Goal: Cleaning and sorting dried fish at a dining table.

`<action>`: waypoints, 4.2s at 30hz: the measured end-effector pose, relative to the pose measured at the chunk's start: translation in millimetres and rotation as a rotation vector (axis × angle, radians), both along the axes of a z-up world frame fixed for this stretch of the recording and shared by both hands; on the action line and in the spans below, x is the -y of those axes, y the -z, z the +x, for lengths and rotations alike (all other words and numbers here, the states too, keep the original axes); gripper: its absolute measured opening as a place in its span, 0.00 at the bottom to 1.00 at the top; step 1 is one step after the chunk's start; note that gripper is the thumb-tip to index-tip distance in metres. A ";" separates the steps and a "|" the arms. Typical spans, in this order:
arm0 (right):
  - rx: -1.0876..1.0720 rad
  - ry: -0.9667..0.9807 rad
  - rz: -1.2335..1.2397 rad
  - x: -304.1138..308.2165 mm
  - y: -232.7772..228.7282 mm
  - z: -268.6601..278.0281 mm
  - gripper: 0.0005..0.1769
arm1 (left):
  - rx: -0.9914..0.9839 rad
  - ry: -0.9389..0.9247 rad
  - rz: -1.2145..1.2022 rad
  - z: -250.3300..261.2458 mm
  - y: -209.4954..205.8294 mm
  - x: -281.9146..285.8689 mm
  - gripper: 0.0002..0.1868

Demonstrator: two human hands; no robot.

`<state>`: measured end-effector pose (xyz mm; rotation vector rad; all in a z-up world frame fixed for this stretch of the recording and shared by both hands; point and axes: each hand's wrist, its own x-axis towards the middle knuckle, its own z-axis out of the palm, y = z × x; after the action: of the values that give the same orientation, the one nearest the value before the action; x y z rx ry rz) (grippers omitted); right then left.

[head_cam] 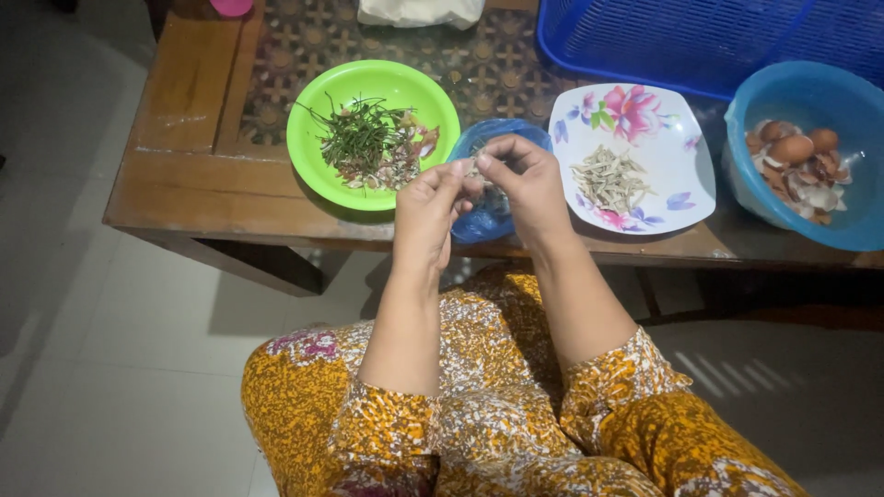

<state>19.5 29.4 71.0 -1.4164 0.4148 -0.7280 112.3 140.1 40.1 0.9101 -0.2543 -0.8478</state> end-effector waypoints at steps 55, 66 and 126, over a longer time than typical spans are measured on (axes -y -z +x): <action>-0.140 -0.040 -0.588 -13.3 16.8 96.4 0.07 | 0.396 -0.653 0.117 66.6 16.1 -20.0 0.08; -0.193 -0.096 -0.130 -8.2 30.5 104.0 0.08 | 0.373 -0.619 0.108 58.1 11.9 -20.9 0.09; -0.472 0.412 -1.034 42.0 38.2 -1.9 0.06 | 0.562 -0.357 0.265 -34.9 11.4 20.8 0.16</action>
<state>17.6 -12.6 32.9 -2.5461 0.7691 -1.0012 77.4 119.3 28.7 1.3894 -0.4552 -0.2828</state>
